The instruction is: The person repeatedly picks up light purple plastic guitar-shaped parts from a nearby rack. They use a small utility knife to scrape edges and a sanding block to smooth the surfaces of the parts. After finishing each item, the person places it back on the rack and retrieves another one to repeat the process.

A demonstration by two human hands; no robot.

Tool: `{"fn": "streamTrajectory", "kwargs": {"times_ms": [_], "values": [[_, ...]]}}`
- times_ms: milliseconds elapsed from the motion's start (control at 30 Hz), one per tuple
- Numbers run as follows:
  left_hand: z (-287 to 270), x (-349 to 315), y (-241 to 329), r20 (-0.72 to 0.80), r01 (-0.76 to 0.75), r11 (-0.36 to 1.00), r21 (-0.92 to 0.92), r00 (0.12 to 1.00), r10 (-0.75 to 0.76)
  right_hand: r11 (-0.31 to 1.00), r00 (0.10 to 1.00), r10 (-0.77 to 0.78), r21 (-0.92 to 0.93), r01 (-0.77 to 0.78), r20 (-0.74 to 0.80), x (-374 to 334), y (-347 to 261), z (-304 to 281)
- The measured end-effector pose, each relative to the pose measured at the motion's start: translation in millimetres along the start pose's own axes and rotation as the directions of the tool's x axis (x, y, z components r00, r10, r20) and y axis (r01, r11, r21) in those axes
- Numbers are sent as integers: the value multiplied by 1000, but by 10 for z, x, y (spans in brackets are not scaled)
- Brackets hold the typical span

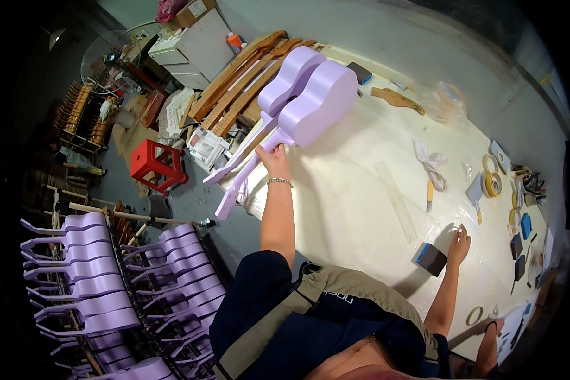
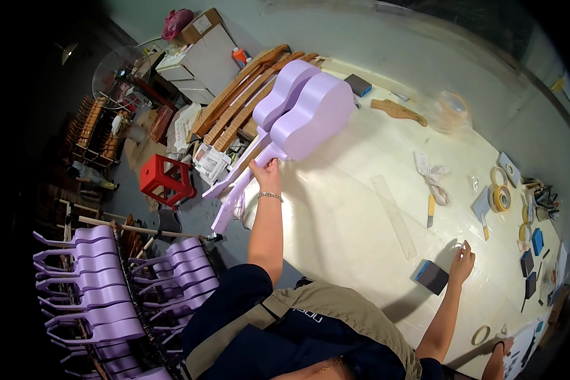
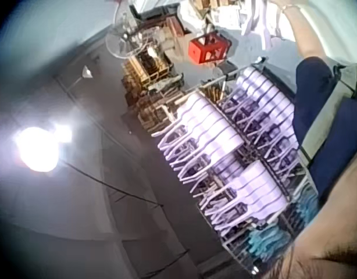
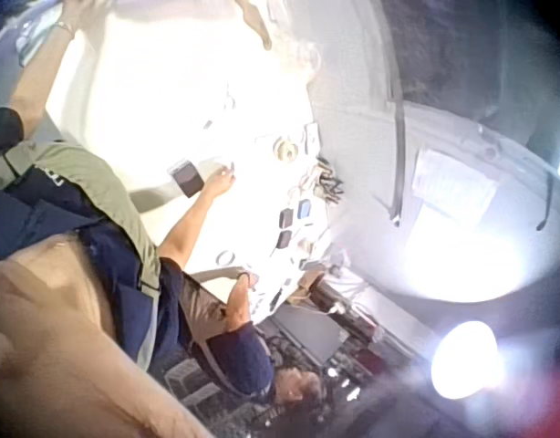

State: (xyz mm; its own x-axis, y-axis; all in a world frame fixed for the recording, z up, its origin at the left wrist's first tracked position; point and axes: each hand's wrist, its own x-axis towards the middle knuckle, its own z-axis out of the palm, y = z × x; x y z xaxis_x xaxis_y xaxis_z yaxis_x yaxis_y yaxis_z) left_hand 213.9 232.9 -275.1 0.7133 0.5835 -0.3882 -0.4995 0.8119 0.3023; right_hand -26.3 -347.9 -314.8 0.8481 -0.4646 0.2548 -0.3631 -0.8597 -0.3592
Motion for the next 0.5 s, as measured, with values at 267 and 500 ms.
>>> {"fn": "streamTrajectory", "kwargs": {"times_ms": [267,500], "values": [[-73,243,-28,-50,-4,1000,-27,999,3,985,994,-104,-138,101,-17,129,-22,32],[-92,477,19,-43,119,980,-160,991,-127,973,993,-120,-195,121,21,237,-156,37]]}}
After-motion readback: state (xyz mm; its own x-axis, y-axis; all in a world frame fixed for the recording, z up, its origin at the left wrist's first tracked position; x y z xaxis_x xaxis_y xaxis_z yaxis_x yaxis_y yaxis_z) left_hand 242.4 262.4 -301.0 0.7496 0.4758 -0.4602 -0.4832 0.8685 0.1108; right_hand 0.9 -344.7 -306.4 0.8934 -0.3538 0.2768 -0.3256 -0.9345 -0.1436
